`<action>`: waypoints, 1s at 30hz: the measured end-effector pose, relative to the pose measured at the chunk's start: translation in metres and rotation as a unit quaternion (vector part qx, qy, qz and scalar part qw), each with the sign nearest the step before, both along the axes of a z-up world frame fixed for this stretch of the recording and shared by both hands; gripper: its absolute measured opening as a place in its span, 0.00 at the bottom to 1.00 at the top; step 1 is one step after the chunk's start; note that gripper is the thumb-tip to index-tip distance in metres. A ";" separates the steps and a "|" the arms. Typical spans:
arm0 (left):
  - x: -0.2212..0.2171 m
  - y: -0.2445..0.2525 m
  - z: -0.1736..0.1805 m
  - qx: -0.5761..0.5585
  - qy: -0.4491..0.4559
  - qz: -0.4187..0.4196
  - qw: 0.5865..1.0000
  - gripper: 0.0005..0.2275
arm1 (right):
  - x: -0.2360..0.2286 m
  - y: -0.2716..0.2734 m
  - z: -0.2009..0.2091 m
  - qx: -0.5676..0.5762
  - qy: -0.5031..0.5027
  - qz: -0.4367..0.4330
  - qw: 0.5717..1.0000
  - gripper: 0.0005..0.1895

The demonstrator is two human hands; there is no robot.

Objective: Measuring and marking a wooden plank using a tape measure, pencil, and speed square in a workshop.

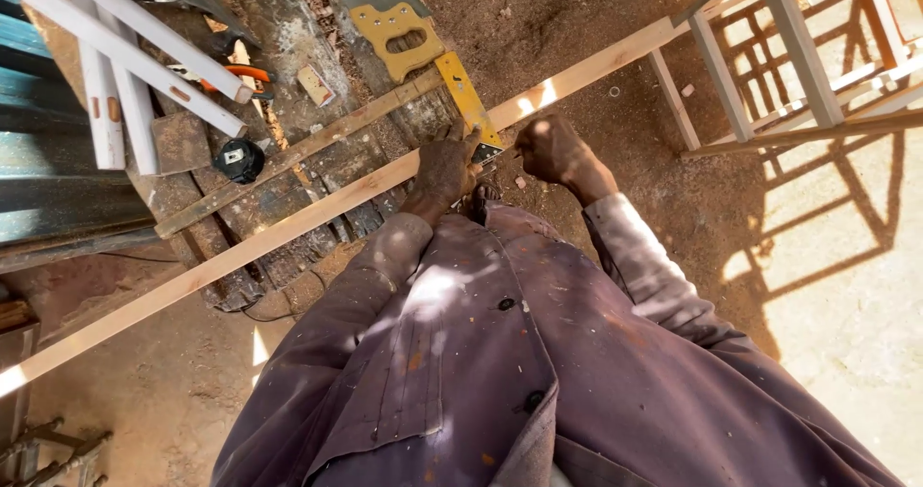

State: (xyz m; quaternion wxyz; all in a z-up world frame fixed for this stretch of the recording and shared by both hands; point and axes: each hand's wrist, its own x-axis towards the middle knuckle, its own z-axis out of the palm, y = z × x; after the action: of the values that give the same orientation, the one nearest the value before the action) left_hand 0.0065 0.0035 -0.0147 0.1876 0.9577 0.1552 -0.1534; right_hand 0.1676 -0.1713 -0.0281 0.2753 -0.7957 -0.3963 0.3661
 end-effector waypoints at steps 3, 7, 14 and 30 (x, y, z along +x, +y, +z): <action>-0.003 -0.005 0.028 0.001 0.002 -0.003 1.000 0.27 | -0.032 -0.024 0.103 0.073 -0.030 -0.027 0.997 0.09; 0.003 -0.010 0.019 0.020 0.009 0.028 0.999 0.30 | -0.046 -0.064 0.079 0.125 -0.093 -0.004 0.988 0.13; -0.028 -0.004 -0.038 0.025 -0.181 0.007 0.983 0.23 | -0.079 -0.099 0.025 -0.075 -0.021 -0.116 0.990 0.10; -0.133 0.067 -0.005 0.127 -0.299 0.257 0.910 0.16 | -0.063 -0.101 0.064 -0.060 0.077 -0.207 0.974 0.10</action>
State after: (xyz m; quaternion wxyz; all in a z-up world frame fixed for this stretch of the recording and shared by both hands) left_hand -0.1267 0.0709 -0.0195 0.1346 0.9013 0.3513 0.2147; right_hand 0.1051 -0.2725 0.0357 0.3262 -0.8449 -0.1781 0.3848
